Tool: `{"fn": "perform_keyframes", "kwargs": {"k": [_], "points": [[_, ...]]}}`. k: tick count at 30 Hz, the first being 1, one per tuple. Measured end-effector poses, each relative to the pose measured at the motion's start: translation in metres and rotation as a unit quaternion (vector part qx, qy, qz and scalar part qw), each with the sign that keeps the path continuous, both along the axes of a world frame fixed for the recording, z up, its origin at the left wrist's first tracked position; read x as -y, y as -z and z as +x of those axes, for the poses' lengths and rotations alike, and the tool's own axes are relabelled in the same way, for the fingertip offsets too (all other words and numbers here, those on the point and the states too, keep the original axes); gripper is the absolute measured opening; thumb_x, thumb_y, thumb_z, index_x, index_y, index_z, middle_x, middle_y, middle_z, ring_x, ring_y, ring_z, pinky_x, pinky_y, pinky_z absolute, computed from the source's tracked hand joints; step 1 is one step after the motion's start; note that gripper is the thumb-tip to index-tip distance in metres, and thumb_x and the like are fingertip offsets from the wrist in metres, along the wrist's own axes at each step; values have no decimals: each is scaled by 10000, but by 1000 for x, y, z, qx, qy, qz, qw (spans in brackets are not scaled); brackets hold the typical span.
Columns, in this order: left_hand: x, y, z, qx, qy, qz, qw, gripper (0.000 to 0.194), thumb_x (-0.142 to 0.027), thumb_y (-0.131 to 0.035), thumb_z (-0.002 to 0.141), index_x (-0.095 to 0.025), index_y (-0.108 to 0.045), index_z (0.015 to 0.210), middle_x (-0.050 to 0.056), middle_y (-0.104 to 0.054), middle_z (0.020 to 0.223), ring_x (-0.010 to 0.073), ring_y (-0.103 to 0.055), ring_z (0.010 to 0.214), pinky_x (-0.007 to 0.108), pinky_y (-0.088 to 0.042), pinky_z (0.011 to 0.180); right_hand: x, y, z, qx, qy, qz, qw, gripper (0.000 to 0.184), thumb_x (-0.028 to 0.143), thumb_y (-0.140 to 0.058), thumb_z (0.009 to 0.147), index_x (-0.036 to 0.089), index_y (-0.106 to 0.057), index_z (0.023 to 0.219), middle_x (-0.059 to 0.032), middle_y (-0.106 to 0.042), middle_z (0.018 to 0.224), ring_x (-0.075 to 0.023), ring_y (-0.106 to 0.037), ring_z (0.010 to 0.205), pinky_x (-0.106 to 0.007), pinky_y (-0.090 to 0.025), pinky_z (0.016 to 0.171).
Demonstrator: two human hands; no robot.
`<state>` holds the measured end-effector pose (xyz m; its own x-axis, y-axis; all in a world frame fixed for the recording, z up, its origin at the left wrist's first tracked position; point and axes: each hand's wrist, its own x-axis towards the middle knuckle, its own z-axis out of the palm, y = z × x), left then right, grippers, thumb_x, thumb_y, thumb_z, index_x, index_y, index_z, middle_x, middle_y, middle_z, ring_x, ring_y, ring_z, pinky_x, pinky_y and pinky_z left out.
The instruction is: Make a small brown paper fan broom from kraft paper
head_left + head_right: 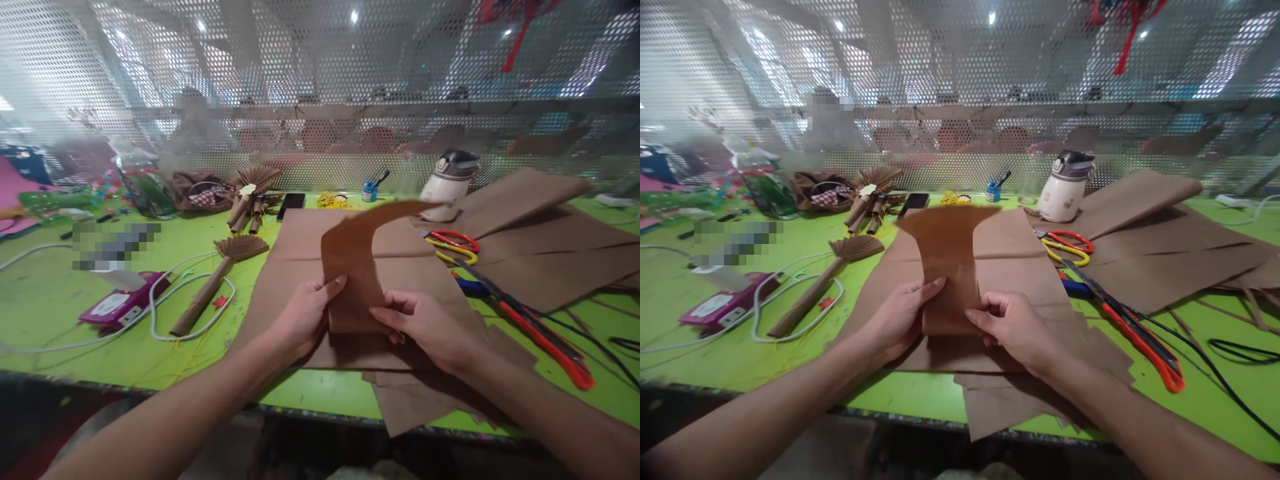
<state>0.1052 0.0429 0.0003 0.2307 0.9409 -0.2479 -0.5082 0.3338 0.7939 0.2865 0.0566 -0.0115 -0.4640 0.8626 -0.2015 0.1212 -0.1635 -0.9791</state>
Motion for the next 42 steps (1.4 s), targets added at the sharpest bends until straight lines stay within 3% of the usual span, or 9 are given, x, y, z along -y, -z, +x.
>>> {"fn": "perform_keyframes", "kwargs": {"k": [7,15,25,30,34,36,38,42], "points": [[-4,5,-1,7,-8,17,1000,370,-324,-700,737,-51,-675,985,148,-724,899,258,-674,854,382,-495,826,2,-7,-2,39,-2,30,999,345,452,-645,744,176,-482,616,57,-450,500,-73,-399,469,-214,-290,463],[-3,8,-2,5,17,58,998,331,-317,-618,811,-66,-658,1022,149,-717,930,243,-674,840,360,-505,776,3,-6,-1,49,3,29,998,352,437,-632,765,182,-453,601,61,-459,479,-71,-391,461,-214,-281,461],[-4,5,-2,-17,-5,34,999,383,-328,-665,767,-67,-648,1047,134,-723,862,223,-679,739,334,-505,741,2,-4,-1,41,-1,30,999,348,445,-632,763,186,-455,613,63,-456,480,-80,-407,470,-220,-288,476],[-2,-3,-1,-27,-22,14,999,318,-264,-632,788,-57,-657,1028,128,-723,806,182,-658,621,283,-496,630,3,-7,-1,40,0,29,999,343,421,-628,767,182,-451,598,62,-449,479,-72,-403,457,-215,-288,461],[-3,-2,-2,-37,-26,13,999,264,-224,-615,784,-47,-678,970,128,-724,791,191,-663,647,298,-499,669,2,-6,0,55,-10,25,998,353,430,-608,781,184,-438,594,57,-448,497,-68,-404,441,-216,-300,444],[-3,1,-2,-42,-28,11,999,264,-222,-627,772,-45,-681,960,130,-725,796,200,-666,668,311,-498,699,2,-7,2,87,4,67,994,326,437,-582,804,184,-473,628,48,-461,522,-80,-428,465,-224,-333,462],[-3,3,-1,-47,-23,7,999,272,-226,-638,764,-46,-681,962,135,-725,812,205,-667,688,317,-494,715,3,-9,4,128,57,153,978,251,422,-567,821,185,-546,743,20,-530,608,-111,-495,550,-244,-397,530],[-1,5,1,-74,-7,3,997,297,-273,-660,755,-50,-688,949,144,-720,850,214,-667,729,315,-485,717,3,-17,8,181,138,366,902,186,321,-552,839,196,-602,968,-70,-618,955,-189,-565,857,-317,-458,755]]}}
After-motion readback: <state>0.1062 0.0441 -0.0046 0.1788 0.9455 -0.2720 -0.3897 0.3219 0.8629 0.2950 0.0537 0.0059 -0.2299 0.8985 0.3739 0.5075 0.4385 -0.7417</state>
